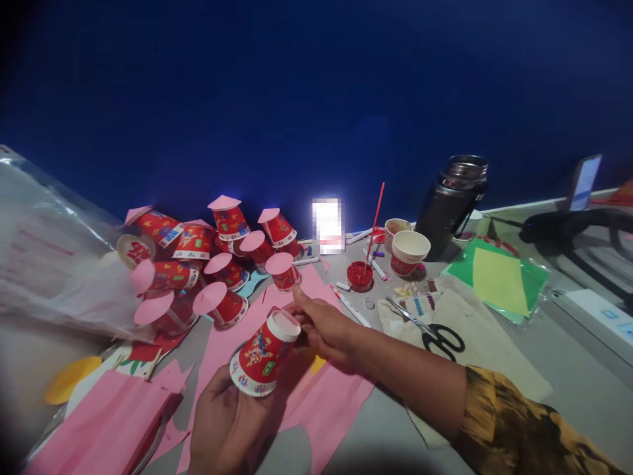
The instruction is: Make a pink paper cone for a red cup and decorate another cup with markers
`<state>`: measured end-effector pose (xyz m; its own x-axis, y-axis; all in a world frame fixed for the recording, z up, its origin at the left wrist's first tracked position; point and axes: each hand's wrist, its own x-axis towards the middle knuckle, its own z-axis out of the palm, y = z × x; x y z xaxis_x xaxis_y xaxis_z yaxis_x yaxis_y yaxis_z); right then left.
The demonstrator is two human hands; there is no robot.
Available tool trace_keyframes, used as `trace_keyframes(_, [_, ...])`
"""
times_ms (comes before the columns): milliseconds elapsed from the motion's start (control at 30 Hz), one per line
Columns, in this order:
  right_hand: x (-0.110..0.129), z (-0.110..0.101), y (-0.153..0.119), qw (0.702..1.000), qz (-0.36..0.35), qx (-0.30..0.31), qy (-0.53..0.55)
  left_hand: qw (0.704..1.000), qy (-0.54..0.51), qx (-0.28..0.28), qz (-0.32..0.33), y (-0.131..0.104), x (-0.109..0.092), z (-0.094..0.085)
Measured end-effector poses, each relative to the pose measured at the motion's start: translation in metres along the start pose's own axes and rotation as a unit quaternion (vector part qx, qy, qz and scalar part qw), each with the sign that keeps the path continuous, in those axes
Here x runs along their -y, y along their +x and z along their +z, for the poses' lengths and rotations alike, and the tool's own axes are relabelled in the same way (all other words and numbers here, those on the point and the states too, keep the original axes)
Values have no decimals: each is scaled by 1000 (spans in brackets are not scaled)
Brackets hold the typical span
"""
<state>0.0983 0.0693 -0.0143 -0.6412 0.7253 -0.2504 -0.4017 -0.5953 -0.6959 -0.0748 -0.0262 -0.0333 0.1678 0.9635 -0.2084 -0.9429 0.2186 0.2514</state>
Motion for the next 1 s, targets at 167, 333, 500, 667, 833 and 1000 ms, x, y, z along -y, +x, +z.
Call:
trace_keyframes(167, [3,5,0,998,-47,-22,47,1000,-9,5,1,0,0,-4])
trace_keyframes(333, [0,7,-4,993,-113,-37,4,998,-31,49,-8,1,-1,-11])
trace_keyframes(500, [-3,8,-9,983,-171,-41,-56,998,-17,61,-5,1,3,-12])
trace_keyframes(667, [-2,9,-8,977,-199,-29,-69,999,-19,-24,31,-1,6,-6])
trace_keyframes(833, [3,10,-12,986,-156,-6,-53,988,5,-141,58,-2,8,5])
trace_keyframes(1000, [7,10,-13,987,-147,-17,-65,978,31,-195,69,-2,14,21])
